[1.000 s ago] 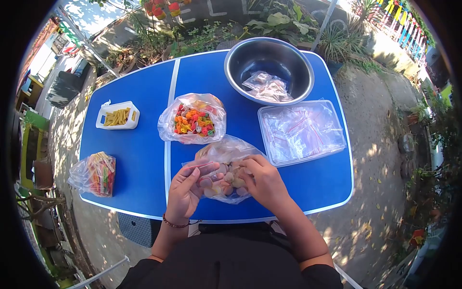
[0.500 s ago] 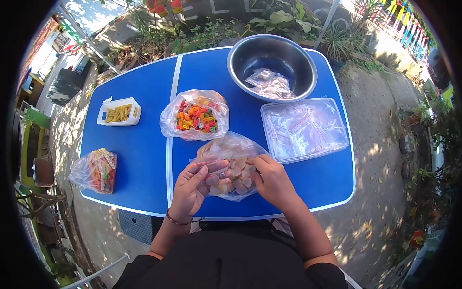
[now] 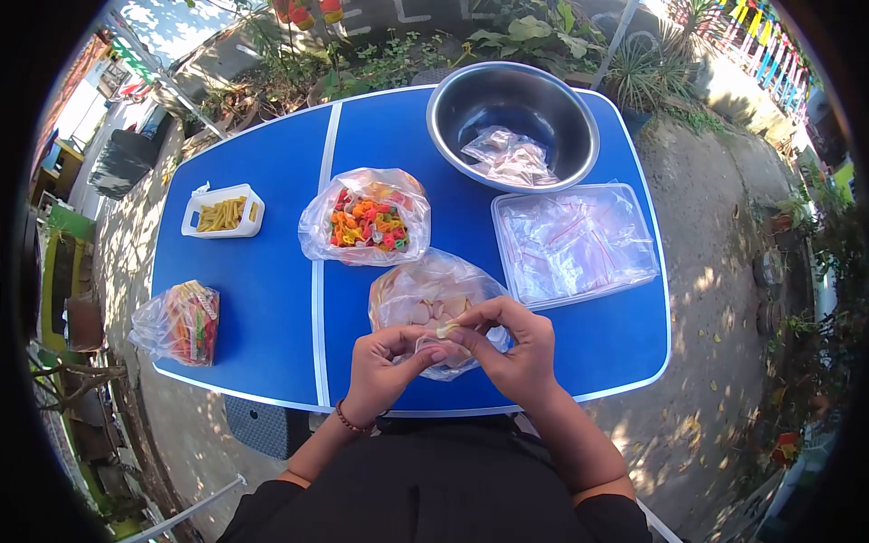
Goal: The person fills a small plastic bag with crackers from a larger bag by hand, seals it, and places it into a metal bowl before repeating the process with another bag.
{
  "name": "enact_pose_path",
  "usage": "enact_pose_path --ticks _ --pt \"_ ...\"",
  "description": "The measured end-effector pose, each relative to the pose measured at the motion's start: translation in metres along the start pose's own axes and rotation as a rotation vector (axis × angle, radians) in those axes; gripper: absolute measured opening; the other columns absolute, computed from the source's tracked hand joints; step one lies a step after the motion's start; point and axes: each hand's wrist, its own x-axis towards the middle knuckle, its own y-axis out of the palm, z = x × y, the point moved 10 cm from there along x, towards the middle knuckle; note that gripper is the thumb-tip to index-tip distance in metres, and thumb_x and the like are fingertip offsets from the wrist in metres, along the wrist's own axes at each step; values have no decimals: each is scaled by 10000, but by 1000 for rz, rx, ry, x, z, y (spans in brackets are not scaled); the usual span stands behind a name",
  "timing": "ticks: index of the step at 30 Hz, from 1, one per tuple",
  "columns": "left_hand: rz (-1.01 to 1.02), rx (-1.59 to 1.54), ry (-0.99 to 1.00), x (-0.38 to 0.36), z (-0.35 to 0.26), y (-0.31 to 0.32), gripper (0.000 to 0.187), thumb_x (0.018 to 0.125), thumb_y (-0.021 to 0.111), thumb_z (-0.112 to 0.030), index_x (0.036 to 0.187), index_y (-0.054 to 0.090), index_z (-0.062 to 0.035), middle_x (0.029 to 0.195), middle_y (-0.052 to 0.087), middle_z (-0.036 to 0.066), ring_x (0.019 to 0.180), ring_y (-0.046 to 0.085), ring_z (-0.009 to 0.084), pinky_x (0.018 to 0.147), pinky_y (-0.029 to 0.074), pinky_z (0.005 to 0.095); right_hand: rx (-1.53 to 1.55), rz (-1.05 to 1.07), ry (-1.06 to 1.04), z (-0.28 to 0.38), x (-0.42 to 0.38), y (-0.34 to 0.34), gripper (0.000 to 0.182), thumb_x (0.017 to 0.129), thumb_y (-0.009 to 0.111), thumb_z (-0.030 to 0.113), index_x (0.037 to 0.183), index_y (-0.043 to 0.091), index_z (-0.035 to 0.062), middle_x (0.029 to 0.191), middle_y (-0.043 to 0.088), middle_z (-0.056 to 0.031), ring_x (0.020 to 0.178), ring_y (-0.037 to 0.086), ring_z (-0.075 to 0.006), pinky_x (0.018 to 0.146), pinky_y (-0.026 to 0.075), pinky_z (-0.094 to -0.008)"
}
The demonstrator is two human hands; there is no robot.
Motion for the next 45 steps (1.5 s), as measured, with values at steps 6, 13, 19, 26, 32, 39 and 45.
enact_pose_path --ticks 6,13,19,26,32,39,45 --pt "53 -146 2 1 9 8 234 936 736 -120 1123 718 20 986 751 74 871 695 89 761 558 227 -171 111 -45 10 3 11 85 857 772 52 908 740 -8 927 717 -88 869 658 -136 799 525 -285" --pt "140 -424 -170 6 31 15 324 1045 574 -228 1252 603 19 1179 687 145 1043 683 184 899 561 327 34 35 13 -3 4 4 140 939 642 89 1021 724 12 992 653 -86 900 637 -211 825 503 -320" --pt "140 -813 -207 4 21 18 367 1097 417 -283 1327 476 -3 1305 613 263 1145 673 329 979 565 480 -378 244 176 -52 -5 13 198 862 669 27 1061 667 21 1039 642 -136 956 659 -301 825 534 -396" --pt "150 -868 -159 -1 11 15 371 1105 362 -306 1299 495 -20 1321 593 302 1157 658 390 963 560 557 -718 317 40 -41 -12 36 275 715 732 22 979 656 40 1023 614 -134 944 632 -366 799 539 -438" --pt "174 -913 -131 -3 11 14 367 1098 386 -310 1283 506 -16 1309 592 321 1164 651 406 967 558 558 -753 301 -33 -41 -12 36 127 808 670 38 929 635 25 925 624 -142 868 642 -350 725 542 -451" --pt "179 -937 -53 -3 5 8 312 1098 411 -254 1316 475 -41 1318 602 281 1165 659 370 985 559 499 -572 137 34 -39 -3 9 154 820 688 6 974 693 11 864 675 -136 811 684 -308 711 561 -379" --pt "-97 -572 24 2 10 -20 275 1057 536 -191 1237 581 11 1198 680 235 1088 699 294 940 582 425 -190 -25 246 -52 -4 -10 115 854 720 -25 968 702 -21 928 745 -109 878 717 -144 725 574 -277"
